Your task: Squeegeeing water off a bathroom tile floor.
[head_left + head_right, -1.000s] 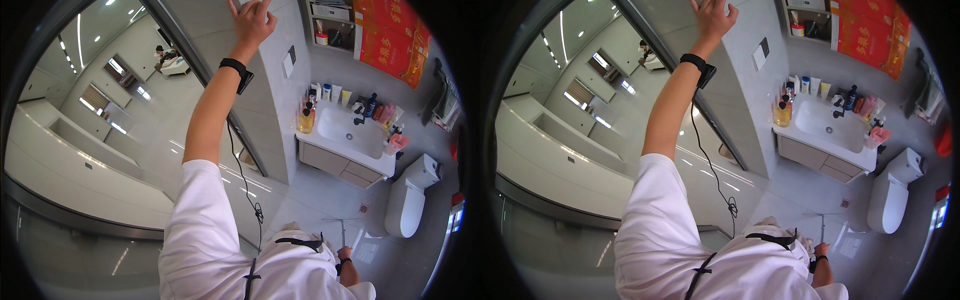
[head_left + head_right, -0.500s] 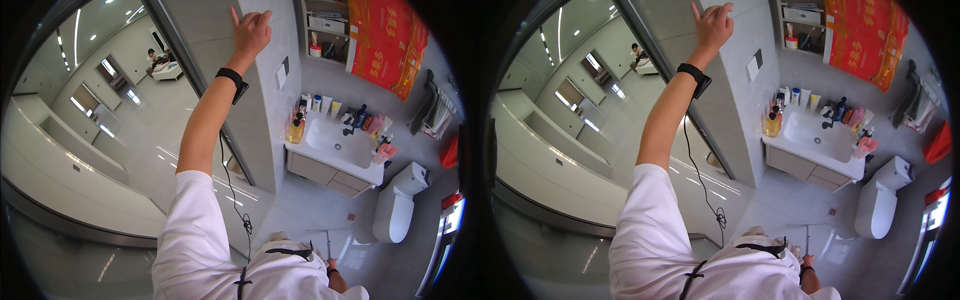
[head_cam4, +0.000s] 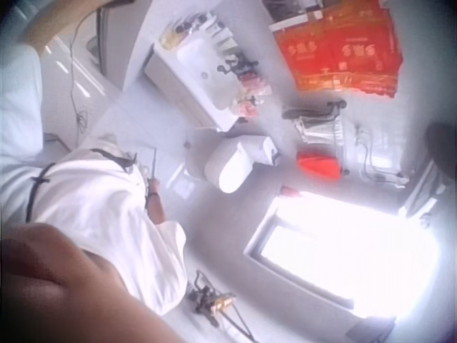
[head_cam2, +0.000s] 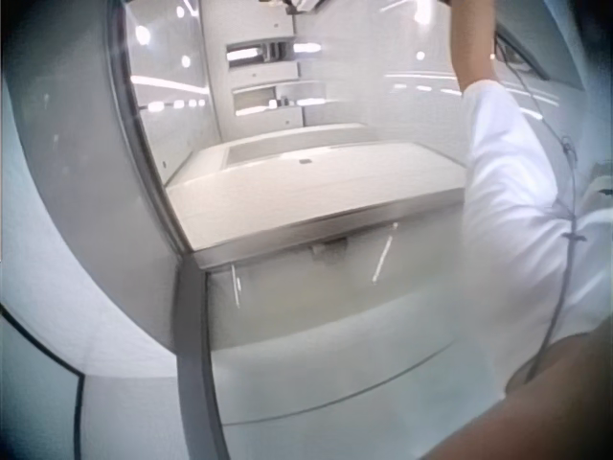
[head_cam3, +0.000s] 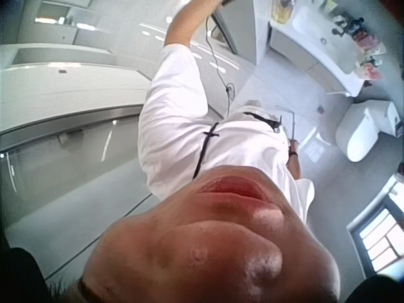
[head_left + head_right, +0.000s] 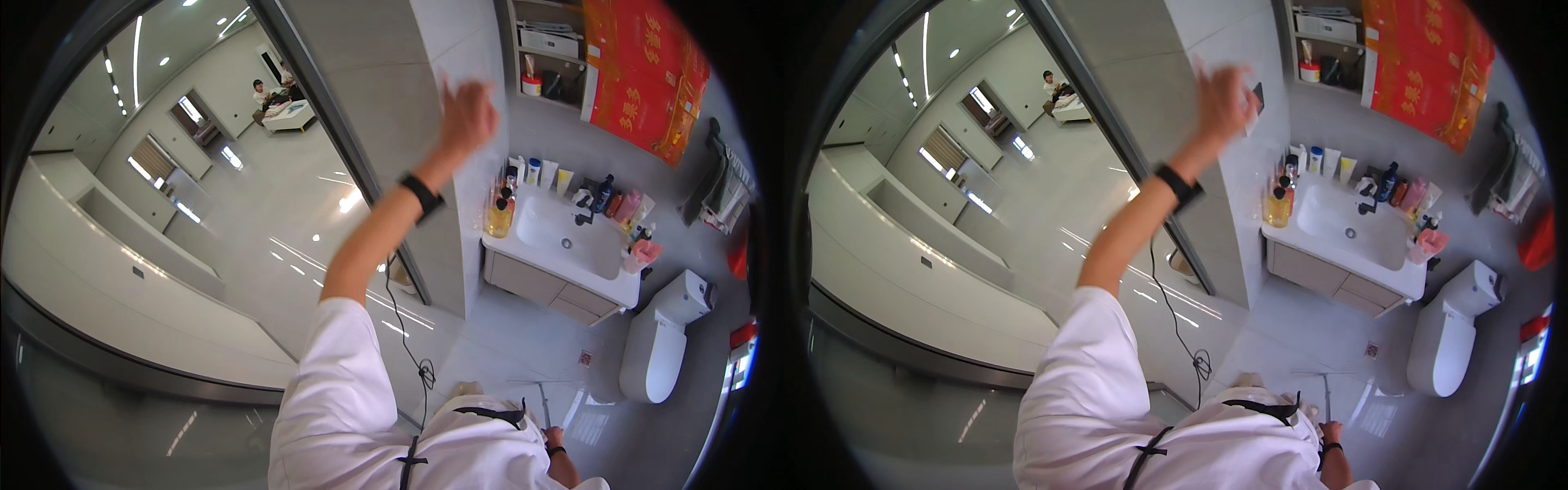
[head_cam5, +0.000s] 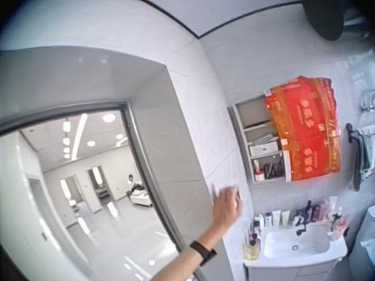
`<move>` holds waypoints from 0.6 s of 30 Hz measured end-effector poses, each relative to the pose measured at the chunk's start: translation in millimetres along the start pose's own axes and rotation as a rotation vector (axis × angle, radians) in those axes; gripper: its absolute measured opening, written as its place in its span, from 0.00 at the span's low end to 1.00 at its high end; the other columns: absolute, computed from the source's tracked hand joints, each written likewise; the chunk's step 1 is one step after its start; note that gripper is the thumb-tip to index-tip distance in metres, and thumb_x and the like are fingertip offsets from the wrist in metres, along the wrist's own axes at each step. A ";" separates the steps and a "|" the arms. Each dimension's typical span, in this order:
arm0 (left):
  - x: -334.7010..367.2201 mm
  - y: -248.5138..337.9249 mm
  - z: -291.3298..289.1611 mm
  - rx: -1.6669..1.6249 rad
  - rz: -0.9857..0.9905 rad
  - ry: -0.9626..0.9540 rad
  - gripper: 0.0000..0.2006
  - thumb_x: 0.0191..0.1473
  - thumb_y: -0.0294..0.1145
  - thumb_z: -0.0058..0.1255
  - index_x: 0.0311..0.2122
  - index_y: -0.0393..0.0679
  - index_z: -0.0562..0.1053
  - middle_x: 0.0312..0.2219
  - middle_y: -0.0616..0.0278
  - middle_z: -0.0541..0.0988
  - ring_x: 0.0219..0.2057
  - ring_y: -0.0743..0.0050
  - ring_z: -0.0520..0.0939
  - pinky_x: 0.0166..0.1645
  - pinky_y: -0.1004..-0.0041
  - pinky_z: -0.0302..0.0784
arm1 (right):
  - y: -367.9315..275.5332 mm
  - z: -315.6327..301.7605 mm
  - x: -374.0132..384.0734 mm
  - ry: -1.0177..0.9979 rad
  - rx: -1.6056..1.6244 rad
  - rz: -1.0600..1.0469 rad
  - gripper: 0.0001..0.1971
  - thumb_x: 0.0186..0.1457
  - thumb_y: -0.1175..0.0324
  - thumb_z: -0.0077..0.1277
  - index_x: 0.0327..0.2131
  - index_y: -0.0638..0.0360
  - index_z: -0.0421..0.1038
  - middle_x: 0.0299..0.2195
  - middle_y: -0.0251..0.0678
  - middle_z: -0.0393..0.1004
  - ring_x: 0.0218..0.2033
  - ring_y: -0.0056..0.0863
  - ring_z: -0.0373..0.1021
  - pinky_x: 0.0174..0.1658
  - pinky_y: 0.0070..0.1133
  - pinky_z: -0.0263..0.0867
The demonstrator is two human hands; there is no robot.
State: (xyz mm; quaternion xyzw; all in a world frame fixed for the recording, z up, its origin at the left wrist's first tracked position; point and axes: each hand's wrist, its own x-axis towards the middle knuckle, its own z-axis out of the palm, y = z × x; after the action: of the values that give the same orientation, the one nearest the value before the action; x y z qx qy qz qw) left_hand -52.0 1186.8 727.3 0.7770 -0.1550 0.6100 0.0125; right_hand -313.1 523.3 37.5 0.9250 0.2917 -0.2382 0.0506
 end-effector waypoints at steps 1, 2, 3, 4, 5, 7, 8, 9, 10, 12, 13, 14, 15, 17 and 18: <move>-35.1 37.4 6.3 -0.170 -0.086 -0.089 0.15 0.40 0.25 0.49 0.38 0.44 0.66 0.26 0.60 0.69 0.32 0.57 0.72 0.58 0.40 0.48 | -5.0 -7.2 1.3 -0.082 0.195 0.106 0.11 0.53 0.61 0.44 0.27 0.52 0.76 0.27 0.34 0.76 0.31 0.36 0.73 0.40 0.40 0.63; -78.3 76.7 14.6 -0.306 -0.219 -0.214 0.15 0.39 0.25 0.50 0.37 0.43 0.66 0.25 0.59 0.69 0.31 0.55 0.71 0.53 0.46 0.57 | -4.5 -11.6 -2.6 -0.171 0.387 0.215 0.10 0.53 0.62 0.44 0.28 0.52 0.75 0.27 0.34 0.76 0.31 0.38 0.73 0.38 0.40 0.65; -137.8 111.3 25.0 -0.438 -0.235 -0.347 0.13 0.39 0.25 0.51 0.34 0.42 0.67 0.25 0.57 0.71 0.31 0.55 0.72 0.46 0.50 0.62 | -4.4 -19.5 3.6 -0.072 0.012 -0.036 0.08 0.48 0.68 0.48 0.32 0.49 0.75 0.25 0.35 0.75 0.31 0.40 0.73 0.33 0.40 0.67; -196.9 144.5 35.3 -0.561 -0.271 -0.479 0.11 0.38 0.26 0.51 0.32 0.42 0.68 0.25 0.55 0.72 0.30 0.54 0.72 0.40 0.54 0.66 | -5.5 -31.0 15.7 -0.068 0.009 -0.045 0.08 0.48 0.68 0.48 0.32 0.49 0.75 0.25 0.35 0.75 0.31 0.40 0.73 0.33 0.40 0.67; -236.2 192.1 30.0 -0.452 -0.229 -0.853 0.06 0.38 0.28 0.50 0.27 0.42 0.71 0.23 0.54 0.73 0.28 0.53 0.74 0.33 0.55 0.69 | -6.9 -35.5 14.7 -0.070 0.505 0.290 0.11 0.44 0.70 0.51 0.35 0.49 0.75 0.26 0.38 0.75 0.31 0.41 0.72 0.36 0.40 0.67; -333.1 269.0 28.8 -0.720 -0.302 -1.013 0.06 0.40 0.32 0.50 0.27 0.47 0.75 0.25 0.55 0.76 0.32 0.53 0.77 0.36 0.58 0.73 | 14.0 -34.9 27.1 0.011 0.871 0.515 0.21 0.37 0.72 0.55 0.41 0.51 0.72 0.31 0.44 0.74 0.33 0.43 0.72 0.43 0.38 0.66; -357.9 290.4 28.8 -0.748 -0.300 -1.045 0.06 0.40 0.32 0.50 0.27 0.47 0.75 0.25 0.55 0.76 0.32 0.53 0.77 0.36 0.58 0.73 | 3.6 -47.0 25.1 0.045 0.769 0.391 0.26 0.34 0.72 0.57 0.44 0.53 0.70 0.35 0.48 0.73 0.35 0.44 0.71 0.46 0.37 0.65; -383.2 311.3 28.2 -0.793 -0.388 -1.144 0.07 0.41 0.33 0.49 0.28 0.47 0.75 0.25 0.55 0.76 0.32 0.53 0.77 0.37 0.58 0.73 | 9.5 -69.8 32.0 -0.056 0.703 0.363 0.27 0.36 0.69 0.57 0.46 0.58 0.67 0.41 0.50 0.71 0.41 0.45 0.69 0.50 0.33 0.62; -397.6 363.4 20.5 -0.939 -0.463 -1.231 0.08 0.42 0.33 0.48 0.30 0.47 0.75 0.25 0.56 0.77 0.33 0.53 0.77 0.37 0.58 0.72 | 47.8 -40.8 19.3 -0.068 0.274 0.347 0.29 0.36 0.66 0.58 0.47 0.60 0.66 0.40 0.49 0.72 0.42 0.45 0.68 0.49 0.33 0.63; -412.1 379.5 28.1 -1.063 -0.534 -1.128 0.07 0.44 0.33 0.47 0.27 0.45 0.74 0.25 0.54 0.77 0.28 0.53 0.75 0.34 0.58 0.70 | 50.1 -82.3 40.7 0.024 0.557 0.280 0.22 0.44 0.65 0.51 0.45 0.59 0.66 0.32 0.39 0.69 0.32 0.34 0.65 0.37 0.27 0.60; -407.9 379.6 32.0 -1.109 -0.502 -1.143 0.06 0.44 0.33 0.47 0.26 0.44 0.73 0.24 0.53 0.77 0.25 0.54 0.74 0.31 0.60 0.69 | 48.7 -107.6 43.6 0.096 0.918 0.221 0.18 0.48 0.65 0.48 0.45 0.58 0.66 0.27 0.35 0.68 0.27 0.28 0.63 0.30 0.24 0.58; -383.6 385.5 31.6 -1.197 -0.674 -1.243 0.06 0.44 0.33 0.48 0.26 0.43 0.73 0.23 0.53 0.76 0.23 0.56 0.74 0.29 0.62 0.70 | 54.4 -114.4 31.1 0.158 1.435 0.136 0.15 0.53 0.65 0.45 0.44 0.58 0.66 0.23 0.30 0.67 0.22 0.22 0.61 0.24 0.20 0.56; -360.2 387.1 35.7 -1.171 -0.593 -1.177 0.06 0.44 0.32 0.50 0.28 0.43 0.75 0.22 0.54 0.76 0.24 0.57 0.76 0.30 0.64 0.71 | 60.1 -123.0 15.4 0.185 1.918 0.037 0.13 0.57 0.65 0.41 0.43 0.57 0.65 0.19 0.25 0.66 0.16 0.16 0.59 0.18 0.17 0.55; -342.8 357.7 36.6 -1.020 -0.480 -1.094 0.11 0.43 0.35 0.55 0.34 0.44 0.77 0.28 0.57 0.78 0.29 0.61 0.79 0.35 0.67 0.74 | -11.6 -276.8 37.6 -0.090 1.294 0.259 0.23 0.50 0.69 0.49 0.52 0.44 0.62 0.25 0.27 0.71 0.19 0.15 0.60 0.17 0.17 0.55; -338.8 344.3 40.4 -1.045 -0.449 -1.078 0.11 0.43 0.36 0.57 0.34 0.45 0.77 0.30 0.57 0.78 0.29 0.61 0.79 0.36 0.67 0.74 | -48.0 -370.7 22.3 -0.223 0.991 0.324 0.31 0.47 0.71 0.53 0.56 0.37 0.60 0.28 0.29 0.73 0.20 0.15 0.60 0.17 0.17 0.55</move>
State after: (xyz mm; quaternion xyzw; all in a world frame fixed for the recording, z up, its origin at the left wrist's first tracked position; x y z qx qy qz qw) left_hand -172.4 927.3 336.0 0.8721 -0.2459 -0.0208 0.4226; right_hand -171.8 660.6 355.9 0.8403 -0.0093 -0.4335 -0.3255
